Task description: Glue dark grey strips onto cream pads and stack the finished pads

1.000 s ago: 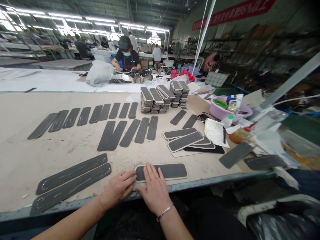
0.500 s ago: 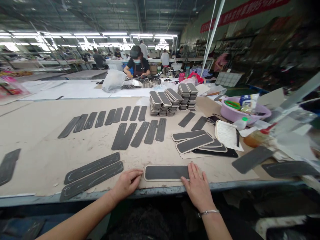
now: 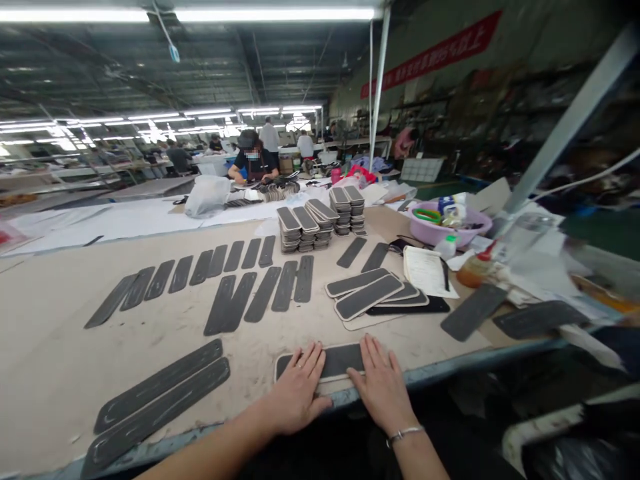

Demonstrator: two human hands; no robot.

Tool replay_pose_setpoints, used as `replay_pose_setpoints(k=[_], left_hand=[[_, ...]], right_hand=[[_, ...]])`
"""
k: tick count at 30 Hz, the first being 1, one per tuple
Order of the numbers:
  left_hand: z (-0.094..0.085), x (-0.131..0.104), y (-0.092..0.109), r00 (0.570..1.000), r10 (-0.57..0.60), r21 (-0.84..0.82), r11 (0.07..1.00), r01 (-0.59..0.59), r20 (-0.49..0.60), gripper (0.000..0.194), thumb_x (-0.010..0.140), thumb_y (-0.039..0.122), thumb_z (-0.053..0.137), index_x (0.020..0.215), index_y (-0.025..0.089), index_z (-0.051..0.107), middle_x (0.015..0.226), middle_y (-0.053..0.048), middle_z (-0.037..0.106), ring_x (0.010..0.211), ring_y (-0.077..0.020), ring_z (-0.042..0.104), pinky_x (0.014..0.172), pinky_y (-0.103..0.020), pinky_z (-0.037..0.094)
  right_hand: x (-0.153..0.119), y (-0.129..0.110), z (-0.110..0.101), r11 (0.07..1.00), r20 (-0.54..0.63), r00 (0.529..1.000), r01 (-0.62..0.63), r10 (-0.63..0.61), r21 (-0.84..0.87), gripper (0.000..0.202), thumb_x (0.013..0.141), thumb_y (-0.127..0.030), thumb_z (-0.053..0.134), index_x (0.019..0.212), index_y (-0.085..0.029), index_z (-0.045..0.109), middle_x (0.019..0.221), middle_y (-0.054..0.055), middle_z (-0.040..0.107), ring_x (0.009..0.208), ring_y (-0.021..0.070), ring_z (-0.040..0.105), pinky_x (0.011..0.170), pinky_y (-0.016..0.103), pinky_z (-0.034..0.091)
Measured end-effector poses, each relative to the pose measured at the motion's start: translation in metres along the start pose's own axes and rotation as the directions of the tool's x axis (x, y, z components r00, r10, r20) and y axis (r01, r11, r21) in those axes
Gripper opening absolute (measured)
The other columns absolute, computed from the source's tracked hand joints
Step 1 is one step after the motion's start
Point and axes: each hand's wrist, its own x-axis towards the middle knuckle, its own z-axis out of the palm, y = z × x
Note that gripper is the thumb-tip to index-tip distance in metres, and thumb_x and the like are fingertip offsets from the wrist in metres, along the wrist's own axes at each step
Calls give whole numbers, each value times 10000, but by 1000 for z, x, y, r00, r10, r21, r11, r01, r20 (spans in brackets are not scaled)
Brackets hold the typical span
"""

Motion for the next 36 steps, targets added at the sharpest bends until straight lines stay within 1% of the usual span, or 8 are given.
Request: replay_pose_setpoints(k=[5, 9, 12, 18, 22, 25, 31, 36], left_hand=[[4, 8, -18, 998, -42, -73, 997, 38, -53, 514, 914, 342, 347, 1394, 161, 305, 1458, -133, 311, 1343, -240, 278, 1085, -451, 271], [-4, 24, -20, 973, -162, -106, 984, 146, -163, 509, 760, 264, 545, 1252, 156, 478, 1308, -142, 486, 1207, -268, 442, 1020, -425, 354], [-18, 38, -17, 967, -233, -114, 968, 222, -99, 461, 660, 262, 600, 1105, 151, 553, 1119, -121, 574, 1070, -266, 520, 928, -387, 405], [-31, 50, -12, 934, -355, -47, 933, 356, 28, 369, 516, 325, 706, 809, 163, 553, 844, -51, 581, 837, -244, 554, 702, -303, 401], [-36, 45, -5, 946, -321, -240, 917, 319, 32, 184, 670, 329, 597, 735, 179, 512, 759, 5, 550, 735, -173, 545, 636, -249, 374], [-57, 53, -2, 960, -276, -383, 884, 270, 41, 212, 769, 393, 505, 710, 190, 496, 649, 46, 496, 639, -140, 512, 575, -227, 360], [-108, 133, -12, 951, -231, -247, 952, 179, -203, 344, 829, 486, 419, 702, 187, 533, 595, 53, 491, 580, -122, 493, 531, -212, 371], [-101, 211, -17, 964, -123, -59, 992, 112, -237, 316, 856, 393, 414, 885, 166, 632, 731, -5, 609, 672, -152, 567, 623, -241, 436]], right_hand=[[0, 0, -6, 993, -2, 1000, -23, 24, 115, 668, 878, -534, 354, 1406, -132, 279, 1474, 110, 238, 1364, 249, 190, 1100, 484, 157], [0, 1, -12, 974, -78, 992, -75, 94, 215, 628, 880, -466, 395, 1403, -134, 292, 1456, 130, 291, 1337, 248, 266, 1085, 449, 245], [-1, 4, -17, 951, -184, 969, -106, 164, 289, 583, 883, -383, 411, 1395, -128, 304, 1433, 146, 340, 1302, 247, 333, 1047, 428, 333], [-11, 10, -39, 933, -308, 931, -79, 194, 350, 556, 852, -231, 435, 1381, -105, 317, 1373, 137, 420, 1265, 231, 375, 1050, 393, 355], [-16, 18, -58, 925, -337, 912, -100, 233, 367, 556, 841, -200, 441, 1376, -104, 324, 1369, 133, 424, 1250, 228, 387, 1055, 392, 349], [-20, 25, -67, 913, -319, 911, -126, 261, 388, 484, 850, -211, 435, 1321, -103, 413, 1305, 136, 492, 1194, 230, 449, 1020, 373, 384], [-26, 13, -72, 897, -181, 968, -82, 175, 433, 359, 850, -179, 447, 1197, -161, 541, 1079, 88, 620, 998, 200, 566, 907, 306, 439], [-30, -8, -65, 896, -45, 999, 24, -5, 444, 207, 805, -171, 521, 994, -202, 598, 911, 36, 633, 853, 189, 581, 790, 290, 455]])
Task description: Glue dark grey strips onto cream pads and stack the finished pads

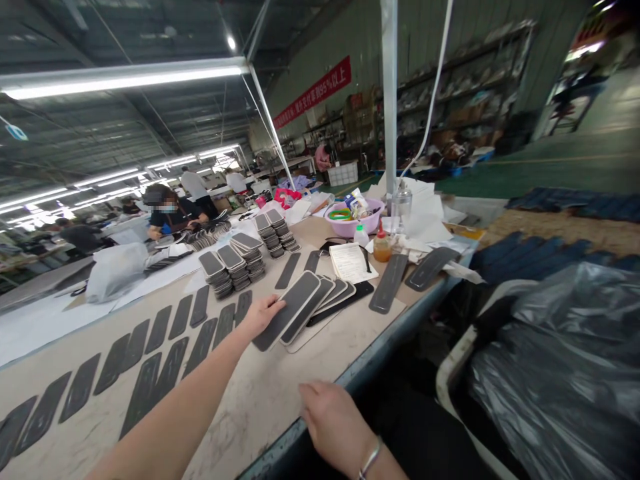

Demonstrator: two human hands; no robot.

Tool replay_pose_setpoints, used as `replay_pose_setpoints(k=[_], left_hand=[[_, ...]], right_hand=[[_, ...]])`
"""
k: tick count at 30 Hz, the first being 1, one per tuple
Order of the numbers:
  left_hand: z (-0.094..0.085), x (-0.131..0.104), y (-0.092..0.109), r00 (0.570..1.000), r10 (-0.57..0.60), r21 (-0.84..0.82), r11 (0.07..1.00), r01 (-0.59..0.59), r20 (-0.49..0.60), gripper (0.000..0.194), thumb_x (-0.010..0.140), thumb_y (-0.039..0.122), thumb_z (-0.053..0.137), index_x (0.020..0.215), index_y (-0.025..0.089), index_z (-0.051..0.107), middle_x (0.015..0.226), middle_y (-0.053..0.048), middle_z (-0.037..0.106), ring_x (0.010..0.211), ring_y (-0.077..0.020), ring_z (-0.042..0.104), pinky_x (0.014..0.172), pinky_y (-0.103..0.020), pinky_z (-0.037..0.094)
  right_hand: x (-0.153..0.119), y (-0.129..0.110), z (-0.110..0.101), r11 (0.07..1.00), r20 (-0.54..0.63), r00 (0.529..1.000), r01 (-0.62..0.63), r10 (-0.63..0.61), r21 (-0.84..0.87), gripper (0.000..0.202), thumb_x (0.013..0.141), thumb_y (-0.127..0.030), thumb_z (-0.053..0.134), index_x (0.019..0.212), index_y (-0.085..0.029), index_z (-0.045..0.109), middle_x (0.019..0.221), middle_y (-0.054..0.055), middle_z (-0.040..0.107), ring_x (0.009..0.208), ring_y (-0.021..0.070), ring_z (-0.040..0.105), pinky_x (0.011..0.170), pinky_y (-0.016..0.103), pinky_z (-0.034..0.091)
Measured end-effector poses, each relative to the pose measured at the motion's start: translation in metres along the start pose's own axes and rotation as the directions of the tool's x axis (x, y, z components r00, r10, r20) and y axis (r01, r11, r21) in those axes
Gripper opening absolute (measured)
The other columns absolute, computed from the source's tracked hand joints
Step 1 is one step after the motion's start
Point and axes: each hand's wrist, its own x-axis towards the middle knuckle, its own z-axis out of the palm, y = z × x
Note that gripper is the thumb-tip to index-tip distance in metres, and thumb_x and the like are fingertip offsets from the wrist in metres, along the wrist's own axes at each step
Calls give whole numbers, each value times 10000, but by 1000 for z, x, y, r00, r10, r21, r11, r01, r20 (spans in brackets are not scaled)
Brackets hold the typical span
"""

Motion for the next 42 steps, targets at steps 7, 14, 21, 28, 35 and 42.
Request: replay_pose_setpoints(k=[7, 14, 21, 28, 35, 42], left_hand=[[61, -2, 47, 939, 334, 223, 912, -344, 81, 190, 825, 309, 532, 923, 215, 666, 1005, -76, 587, 1008, -235, 484, 895, -379, 351], [82, 5, 73, 868, 470, 359, 791, -495, 161, 192, 795, 161, 508, 674, 157, 657, 837, -103, 583, 912, -247, 462, 847, -437, 299], [83, 9, 77, 877, 462, 413, 779, -472, 131, 137, 755, 148, 525, 683, 133, 641, 830, -103, 580, 876, -243, 469, 832, -429, 310], [47, -26, 80, 931, 364, 366, 867, -339, 1, 127, 732, 167, 501, 676, 156, 616, 821, -70, 574, 859, -225, 496, 787, -381, 358], [-9, -97, 28, 970, 14, -187, 982, 33, 243, 137, 686, 178, 442, 655, 156, 573, 685, 1, 563, 649, -129, 535, 589, -223, 396], [3, -180, -32, 969, -115, -108, 984, 141, 218, 214, 691, 164, 438, 704, 126, 649, 687, -30, 612, 599, -139, 561, 543, -225, 431]], right_hand=[[-2, 0, 6, 999, 81, 997, 10, -7, -34, 118, 800, -202, 534, 909, -190, 576, 895, 45, 623, 836, 205, 570, 724, 300, 433], [4, 4, 15, 999, 133, 991, 21, -16, -35, 144, 770, -208, 556, 909, -183, 586, 908, 48, 630, 849, 221, 575, 733, 318, 447], [7, 6, 19, 999, 118, 993, 13, -9, -38, 153, 754, -187, 564, 903, -173, 598, 891, 58, 636, 839, 222, 579, 744, 316, 458], [8, 8, 10, 989, -130, 982, 146, -140, 36, 240, 772, -98, 480, 951, -211, 594, 828, 35, 630, 776, 176, 577, 694, 279, 470], [4, 10, -2, 953, -484, 863, 255, -149, 161, 388, 842, -86, 430, 1202, -206, 514, 1033, 87, 617, 951, 170, 571, 831, 312, 496], [12, 22, 42, 968, -225, 946, 204, -232, -144, 495, 853, -280, 502, 1336, -225, 414, 1326, 103, 486, 1205, 248, 453, 942, 406, 459]])
